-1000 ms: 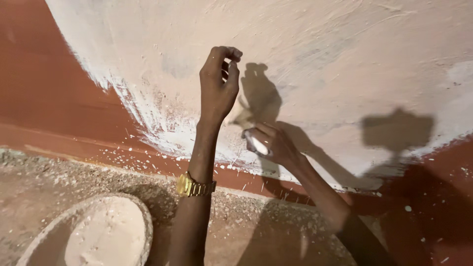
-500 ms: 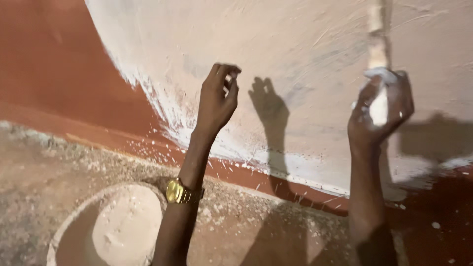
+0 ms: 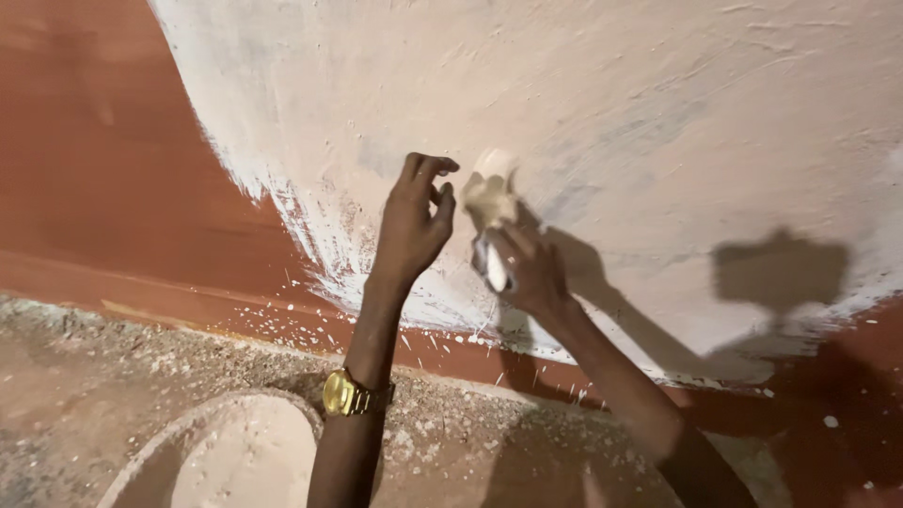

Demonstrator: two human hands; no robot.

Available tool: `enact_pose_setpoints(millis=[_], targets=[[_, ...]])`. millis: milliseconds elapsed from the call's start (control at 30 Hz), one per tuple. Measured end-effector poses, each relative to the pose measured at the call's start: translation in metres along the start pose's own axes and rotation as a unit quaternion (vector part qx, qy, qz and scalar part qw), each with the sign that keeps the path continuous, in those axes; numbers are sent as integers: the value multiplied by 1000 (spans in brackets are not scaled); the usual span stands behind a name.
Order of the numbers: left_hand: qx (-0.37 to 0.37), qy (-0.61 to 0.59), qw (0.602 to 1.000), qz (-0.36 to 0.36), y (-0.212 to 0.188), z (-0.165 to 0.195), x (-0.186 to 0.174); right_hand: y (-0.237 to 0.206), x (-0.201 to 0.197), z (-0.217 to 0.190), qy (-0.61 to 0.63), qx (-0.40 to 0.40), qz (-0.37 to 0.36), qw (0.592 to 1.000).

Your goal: The person repeatedly scoops white plaster from a bucket on the floor and applies it to a reddish-brown wall using a trowel. The person spreads the plaster in broad strokes, gradually covering more of the wall surface.

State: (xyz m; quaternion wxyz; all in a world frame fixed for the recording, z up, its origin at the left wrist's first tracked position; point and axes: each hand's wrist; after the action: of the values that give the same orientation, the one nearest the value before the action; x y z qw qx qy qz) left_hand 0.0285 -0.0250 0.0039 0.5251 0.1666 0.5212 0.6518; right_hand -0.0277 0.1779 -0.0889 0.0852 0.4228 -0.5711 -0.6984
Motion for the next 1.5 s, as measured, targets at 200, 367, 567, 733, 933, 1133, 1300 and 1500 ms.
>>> enact_pose_setpoints(millis=[200, 367, 567, 733, 933, 1133, 1300, 1500], targets=[[-4, -10, 1000, 29, -6, -5, -24, 13, -13, -10, 69, 79, -43, 994], [3, -2, 1000, 28, -11, -1, -30, 46, -74, 26, 95, 119, 143, 978], [12, -3, 1000, 21, -16, -5, -36, 52, -106, 27, -112, 145, 338, 923], [3, 10, 1000, 24, -19, -11, -39, 57, -61, 33, -79, 9, 296, 952], [2, 15, 999, 36, -19, -13, -42, 37, 8, 4, 27, 57, -84, 994], [-6, 14, 1000, 28, -15, -13, -35, 29, -7, 0, 127, -3, -163, 978], [3, 22, 1000, 20, -16, -8, -28, 44, -57, 27, 28, 22, -48, 998], [-3, 12, 1000, 28, -17, -9, -28, 50, -114, 37, -50, 86, 257, 961]])
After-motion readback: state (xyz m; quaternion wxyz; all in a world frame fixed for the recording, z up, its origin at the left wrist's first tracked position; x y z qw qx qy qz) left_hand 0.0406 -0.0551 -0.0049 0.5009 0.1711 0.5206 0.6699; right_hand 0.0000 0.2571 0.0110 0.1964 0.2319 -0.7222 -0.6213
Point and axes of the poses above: each hand's wrist, its own y-axis towards the middle knuckle, its own x-axis out of the palm, z = x × y, and after that the axes turned 9 degrees about x, right-handed
